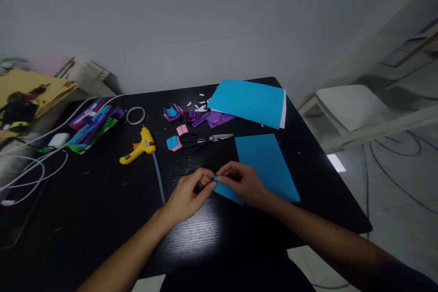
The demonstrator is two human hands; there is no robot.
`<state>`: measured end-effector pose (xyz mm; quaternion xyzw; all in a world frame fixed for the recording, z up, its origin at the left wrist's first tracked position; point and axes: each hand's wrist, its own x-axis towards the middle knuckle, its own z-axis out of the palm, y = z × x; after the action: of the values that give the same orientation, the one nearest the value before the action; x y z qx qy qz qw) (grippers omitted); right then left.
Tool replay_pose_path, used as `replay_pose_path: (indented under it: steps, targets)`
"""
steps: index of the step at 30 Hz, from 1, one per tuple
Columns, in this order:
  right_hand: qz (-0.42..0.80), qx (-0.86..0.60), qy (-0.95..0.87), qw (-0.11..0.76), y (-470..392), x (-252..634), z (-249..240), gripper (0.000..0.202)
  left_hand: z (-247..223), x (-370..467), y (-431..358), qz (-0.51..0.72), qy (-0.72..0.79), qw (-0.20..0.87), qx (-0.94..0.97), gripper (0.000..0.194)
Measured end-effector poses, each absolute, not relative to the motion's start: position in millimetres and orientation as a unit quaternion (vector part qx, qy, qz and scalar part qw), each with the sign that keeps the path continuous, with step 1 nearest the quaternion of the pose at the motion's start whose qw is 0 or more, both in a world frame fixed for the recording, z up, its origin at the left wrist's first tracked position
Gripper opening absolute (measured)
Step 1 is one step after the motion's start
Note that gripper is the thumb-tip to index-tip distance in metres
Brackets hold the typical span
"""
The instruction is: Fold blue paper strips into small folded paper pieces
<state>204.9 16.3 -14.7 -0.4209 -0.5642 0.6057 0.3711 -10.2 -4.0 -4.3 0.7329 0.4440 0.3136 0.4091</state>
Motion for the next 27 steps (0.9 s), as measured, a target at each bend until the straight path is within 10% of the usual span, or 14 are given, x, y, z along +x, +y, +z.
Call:
replay_pose_path:
  steps: [27]
  targets:
    - [0.581, -0.436, -0.596, 0.343, 16.6, 206.7, -8.3, 0.015, -2.7, -10.2, -4.1, 0.383, 0.445, 0.357, 0.727, 0.013]
